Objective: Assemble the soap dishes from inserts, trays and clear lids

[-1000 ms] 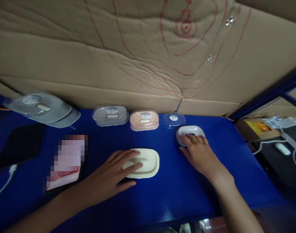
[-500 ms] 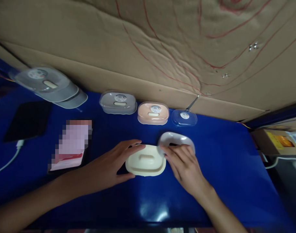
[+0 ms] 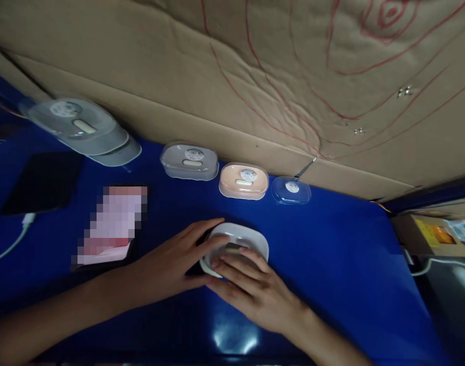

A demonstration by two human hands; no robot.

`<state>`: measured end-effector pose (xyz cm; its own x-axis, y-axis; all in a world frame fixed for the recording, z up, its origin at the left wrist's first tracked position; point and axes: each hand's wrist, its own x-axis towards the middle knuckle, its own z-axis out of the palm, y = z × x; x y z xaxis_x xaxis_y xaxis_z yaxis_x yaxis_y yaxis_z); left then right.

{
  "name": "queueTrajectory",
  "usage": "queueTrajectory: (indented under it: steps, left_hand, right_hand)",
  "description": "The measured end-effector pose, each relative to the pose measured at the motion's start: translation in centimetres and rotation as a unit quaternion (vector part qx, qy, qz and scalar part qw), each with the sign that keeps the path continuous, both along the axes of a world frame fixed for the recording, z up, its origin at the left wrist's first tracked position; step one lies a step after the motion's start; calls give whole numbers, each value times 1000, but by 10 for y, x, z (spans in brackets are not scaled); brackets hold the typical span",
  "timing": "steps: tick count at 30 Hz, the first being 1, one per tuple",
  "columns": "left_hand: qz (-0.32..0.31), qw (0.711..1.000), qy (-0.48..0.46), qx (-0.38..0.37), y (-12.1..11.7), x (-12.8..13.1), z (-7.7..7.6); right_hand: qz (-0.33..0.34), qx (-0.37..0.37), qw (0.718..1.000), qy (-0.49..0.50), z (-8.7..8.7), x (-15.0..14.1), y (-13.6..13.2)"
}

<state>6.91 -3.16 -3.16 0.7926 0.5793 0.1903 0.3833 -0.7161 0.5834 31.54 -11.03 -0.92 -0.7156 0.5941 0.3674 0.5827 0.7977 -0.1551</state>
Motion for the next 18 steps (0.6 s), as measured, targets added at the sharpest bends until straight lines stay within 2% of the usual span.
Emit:
queueTrajectory:
  steps: [3,6,7,9,11,13,15,18]
  left_hand:
    - [5,1000,-6,17,1,0,-3]
    - [5,1000,-6,26,2,-1,-3]
    - [5,1000,-2,24,1,-2,-2]
    - [8,1000,7,16,0,-2,0]
    - [9,1000,5,6,-1,-2,3]
    - [10,1000,0,-4,-2,-2,5]
    - [9,1000,2,-8,-2,-2,6]
    - [12,1000,13,-1,-1,-2,7]
  right_hand:
    - [-8,9,1000,10,-2,2,-2]
    - [-42,21,999,18,-3,16,2]
    - [-72,22,997,17,-4,25,6]
    - [-175,13,984,18,-7,49,20]
    - [-300,-6,954,14,-14,74,36]
    - [-363,-30,931,-10,-23,96,50]
    - [-375,-50,925,-37,-31,108,56]
    - [-368,-52,927,-48,-35,111,53]
